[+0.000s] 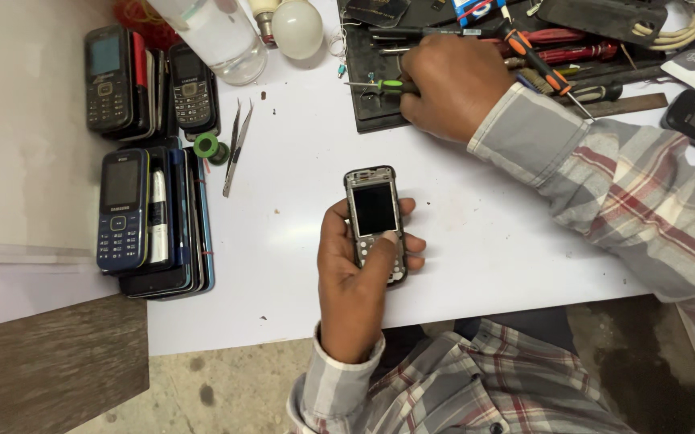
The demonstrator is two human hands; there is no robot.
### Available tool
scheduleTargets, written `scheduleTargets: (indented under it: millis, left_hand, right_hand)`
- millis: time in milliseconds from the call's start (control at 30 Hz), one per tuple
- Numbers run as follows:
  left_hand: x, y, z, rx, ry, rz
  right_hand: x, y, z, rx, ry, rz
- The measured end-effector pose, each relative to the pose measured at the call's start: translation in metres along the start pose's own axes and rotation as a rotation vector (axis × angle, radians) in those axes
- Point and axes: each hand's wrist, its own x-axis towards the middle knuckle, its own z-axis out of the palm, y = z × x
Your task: The person uses a screwdriver to unscrew and disassemble a feature phone, removing its keypad and back cover, then wipes the phone with a cloth, fits a blue back cover, and reassembles the phone, pressing the cover into place and handling the assembled device at the end.
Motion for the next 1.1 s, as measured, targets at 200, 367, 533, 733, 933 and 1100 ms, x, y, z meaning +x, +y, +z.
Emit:
scheduleTargets:
  millis: [200, 367, 533, 733, 933, 1100]
  left_hand:
    - [-0.005, 0.003, 0.004, 0.054, -0.053, -0.004]
    - [-0.007, 0.006, 0.009, 0.027, -0.091, -0.002]
    - [-0.015, 0.007, 0.019, 0.053, -0.103, -0.036]
    - [-0.024, 0.006, 0.028, 0.139, -0.118, 0.051]
    - [-0.030, 0.009, 0.032, 0.316, -0.092, 0.174]
    - [-0.033, 0.012, 0.031, 0.530, -0.067, 0.261]
  right_hand:
    - [-0.023, -0.007, -0.016, 0.282, 0.105, 0.069]
    - [-0.079, -0.023, -0.054, 0.859, -0.074, 0.190]
    - [-0.110, -0.041, -0.075, 1.073, -0.147, 0.451]
    - [-0.116, -0.047, -0.080, 1.128, -0.112, 0.361]
    - [-0.117, -0.051, -0.080, 1.088, -0.116, 0.372]
    - [-0.117, -0.055, -0.084, 1.055, -0.119, 0.407]
